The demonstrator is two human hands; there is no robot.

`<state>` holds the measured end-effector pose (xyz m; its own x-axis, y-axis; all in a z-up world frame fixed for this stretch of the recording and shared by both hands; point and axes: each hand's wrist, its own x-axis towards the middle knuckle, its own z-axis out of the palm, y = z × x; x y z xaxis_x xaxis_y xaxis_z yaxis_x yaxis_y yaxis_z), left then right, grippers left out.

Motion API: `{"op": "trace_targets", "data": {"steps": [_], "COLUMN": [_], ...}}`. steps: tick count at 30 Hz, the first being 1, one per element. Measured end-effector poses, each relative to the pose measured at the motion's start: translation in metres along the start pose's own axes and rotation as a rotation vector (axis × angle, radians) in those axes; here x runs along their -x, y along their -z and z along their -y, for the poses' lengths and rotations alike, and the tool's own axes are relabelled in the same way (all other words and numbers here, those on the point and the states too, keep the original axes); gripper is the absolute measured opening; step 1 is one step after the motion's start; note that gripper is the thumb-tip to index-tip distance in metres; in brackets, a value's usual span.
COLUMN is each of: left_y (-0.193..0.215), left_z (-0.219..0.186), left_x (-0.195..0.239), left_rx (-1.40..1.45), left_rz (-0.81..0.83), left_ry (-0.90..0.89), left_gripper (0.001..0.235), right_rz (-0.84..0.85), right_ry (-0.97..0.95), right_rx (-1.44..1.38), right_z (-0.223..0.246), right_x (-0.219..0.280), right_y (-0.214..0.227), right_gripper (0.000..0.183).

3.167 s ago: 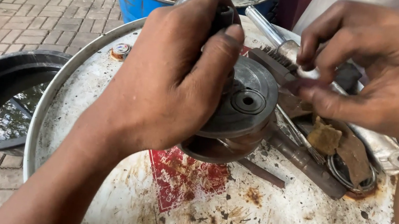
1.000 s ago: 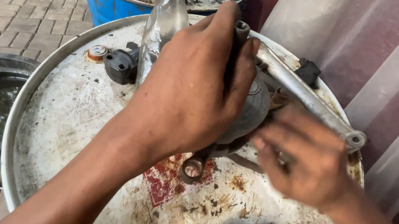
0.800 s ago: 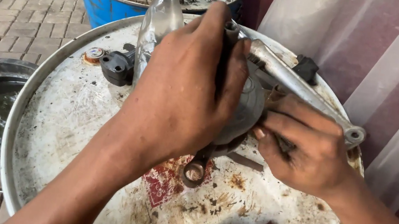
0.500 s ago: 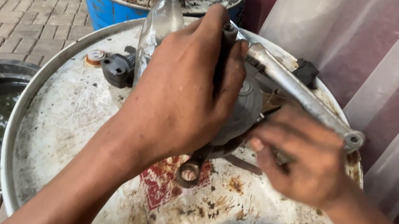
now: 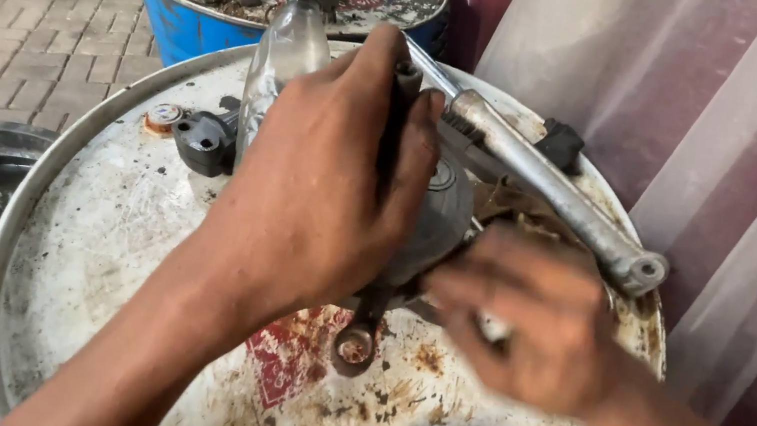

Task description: The person scrubs a small metal mechanical part with a wire brush and a cloth, repeatedly applying liquid from a plastic bottle to aid cleaning. The part is rotated and wiped on multiple sides over the course of the clip.

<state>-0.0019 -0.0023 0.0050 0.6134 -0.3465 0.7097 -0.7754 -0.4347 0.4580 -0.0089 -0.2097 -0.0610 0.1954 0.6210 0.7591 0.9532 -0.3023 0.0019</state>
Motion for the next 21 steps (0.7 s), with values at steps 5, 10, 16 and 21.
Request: {"op": "trace_targets", "data": {"steps": [5, 10, 16, 21], "left_y": [0.006, 0.012, 0.021, 0.024], "left_z": [-0.004, -0.001, 0.001, 0.01], "left_x": [0.004, 0.004, 0.001, 0.001], "left_rx": [0.024, -0.027, 0.034, 0.101], "left_rz": [0.055, 0.022, 0.087, 0.107], "left_ry": [-0.002, -0.056, -0.001, -0.128], "left_gripper": [0.015, 0.021, 0.016, 0.024], "right_rz": [-0.005, 0.034, -0.084, -0.096], "right_ry": [-0.017, -0.005, -0.182, -0.225], "right_rx": [0.003, -0.087, 0.035, 0.033], "right_z": [-0.003, -0.005, -0.002, 0.0], "right_x": [0.01, 0.007, -0.004, 0.0], "right_y": [0.0, 0.008, 0.021, 0.023], "right_gripper": [0.006, 0.021, 0.015, 0.017]}}
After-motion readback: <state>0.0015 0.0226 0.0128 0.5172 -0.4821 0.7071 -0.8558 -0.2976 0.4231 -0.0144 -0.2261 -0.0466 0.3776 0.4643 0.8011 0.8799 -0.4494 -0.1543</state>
